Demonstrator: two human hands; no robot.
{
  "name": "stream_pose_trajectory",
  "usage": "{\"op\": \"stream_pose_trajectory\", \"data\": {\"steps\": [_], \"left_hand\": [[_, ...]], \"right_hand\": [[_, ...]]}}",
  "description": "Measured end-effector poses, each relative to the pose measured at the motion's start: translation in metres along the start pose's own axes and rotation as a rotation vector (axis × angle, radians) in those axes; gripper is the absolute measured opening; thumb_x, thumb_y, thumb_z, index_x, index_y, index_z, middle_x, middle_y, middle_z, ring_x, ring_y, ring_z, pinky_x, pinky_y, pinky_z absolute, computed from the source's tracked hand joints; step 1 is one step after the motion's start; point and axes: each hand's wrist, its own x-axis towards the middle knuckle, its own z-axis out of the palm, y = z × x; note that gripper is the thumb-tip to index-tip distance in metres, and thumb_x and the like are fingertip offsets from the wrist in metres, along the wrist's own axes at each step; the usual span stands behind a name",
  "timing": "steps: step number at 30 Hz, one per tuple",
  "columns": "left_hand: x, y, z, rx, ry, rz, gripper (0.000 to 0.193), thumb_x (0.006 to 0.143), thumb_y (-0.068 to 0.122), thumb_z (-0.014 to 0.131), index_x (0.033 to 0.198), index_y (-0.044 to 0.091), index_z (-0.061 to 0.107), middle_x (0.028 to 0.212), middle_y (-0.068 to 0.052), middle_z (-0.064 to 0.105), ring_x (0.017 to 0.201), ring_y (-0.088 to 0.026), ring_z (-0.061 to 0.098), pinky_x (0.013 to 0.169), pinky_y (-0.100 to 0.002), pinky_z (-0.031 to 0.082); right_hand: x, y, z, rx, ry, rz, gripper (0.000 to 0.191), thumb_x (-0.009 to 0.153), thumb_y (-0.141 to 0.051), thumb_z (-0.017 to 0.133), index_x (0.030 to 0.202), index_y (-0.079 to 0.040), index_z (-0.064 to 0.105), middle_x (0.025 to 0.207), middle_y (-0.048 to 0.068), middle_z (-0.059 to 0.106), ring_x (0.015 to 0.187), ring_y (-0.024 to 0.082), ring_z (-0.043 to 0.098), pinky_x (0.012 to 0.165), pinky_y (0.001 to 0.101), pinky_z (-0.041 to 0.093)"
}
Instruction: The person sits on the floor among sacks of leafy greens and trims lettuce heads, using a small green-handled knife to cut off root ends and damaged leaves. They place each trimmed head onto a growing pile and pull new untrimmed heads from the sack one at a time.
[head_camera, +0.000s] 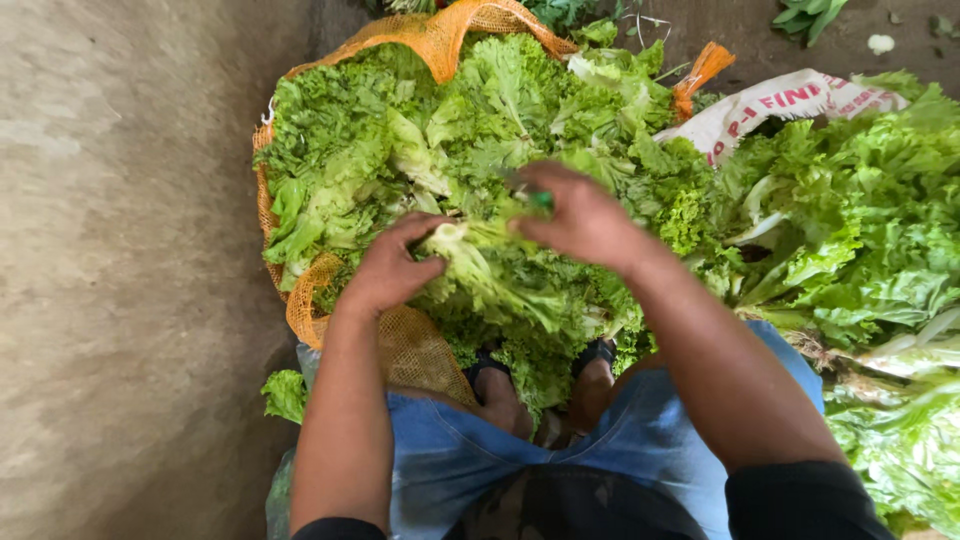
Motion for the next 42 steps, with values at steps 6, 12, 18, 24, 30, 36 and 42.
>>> {"op": "stream_pose_trajectory", "data": {"steps": [6,12,18,24,30,36,42], "left_hand": [[0.008,0.015,0.022,-0.288,-0.039,0.016,0.060,0.074,0.011,0.079,0.130,0.008,0.056,0.126,-0.012,0.065,0.124,-0.022,0.060,0.109,-0.035,0.046],[0.006,0.025,0.024,-0.143,-0.075,0.013,0.051,0.075,0.010,0.079,0.124,0.006,0.065,0.118,-0.010,0.072,0.114,-0.021,0.066,0.102,-0.035,0.051],[0.002,0.033,0.017,0.087,-0.040,-0.157,0.052,0.075,0.012,0.080,0.124,0.009,0.064,0.116,-0.010,0.070,0.108,-0.024,0.068,0.096,-0.037,0.054],[0.006,0.024,0.014,-0.290,0.122,0.001,0.046,0.079,0.007,0.082,0.120,0.007,0.062,0.114,-0.005,0.070,0.108,-0.018,0.068,0.097,-0.031,0.055],[0.006,0.027,0.021,-0.258,0.057,-0.234,0.038,0.088,0.011,0.080,0.125,0.011,0.071,0.101,-0.008,0.071,0.080,-0.020,0.060,0.070,-0.034,0.049],[-0.001,0.039,0.010,0.107,0.090,0.282,0.020,0.096,0.014,0.070,0.114,0.004,0.072,0.113,-0.012,0.073,0.105,-0.030,0.070,0.090,-0.039,0.056],[0.009,0.034,-0.004,0.174,0.135,0.007,0.017,0.101,0.015,0.065,0.112,0.009,0.076,0.131,-0.010,0.068,0.120,-0.031,0.065,0.104,-0.044,0.050]], "right_hand": [[-0.002,-0.007,0.031,0.086,-0.138,0.022,0.051,0.084,-0.022,0.079,0.132,-0.010,0.067,0.119,0.014,0.073,0.104,0.030,0.072,0.092,0.0406,0.057],[-0.004,-0.001,0.033,-0.176,-0.208,0.041,0.031,0.086,-0.019,0.075,0.117,-0.013,0.074,0.110,0.010,0.075,0.099,0.029,0.072,0.089,0.0438,0.057],[-0.004,-0.003,0.002,-0.447,-0.098,0.086,0.025,0.096,-0.017,0.069,0.120,-0.012,0.072,0.116,0.009,0.074,0.089,0.026,0.074,0.075,0.0430,0.061],[0.000,-0.009,0.010,0.032,-0.181,0.234,0.057,0.084,-0.036,0.081,0.132,-0.010,0.065,0.125,0.015,0.069,0.094,0.024,0.072,0.086,0.0400,0.058],[0.000,-0.006,0.029,0.108,-0.265,0.280,0.058,0.075,-0.038,0.084,0.125,-0.010,0.071,0.093,0.013,0.078,0.080,0.023,0.074,0.081,0.0367,0.058],[-0.008,0.004,0.024,0.053,-0.313,0.249,0.038,0.076,-0.032,0.080,0.106,-0.009,0.073,0.075,0.008,0.071,0.066,0.020,0.068,0.067,0.0370,0.055],[-0.009,0.013,0.015,0.129,-0.397,0.377,0.026,0.078,-0.025,0.080,0.092,-0.006,0.070,0.066,0.003,0.061,0.061,0.016,0.060,0.061,0.0350,0.053]]}}
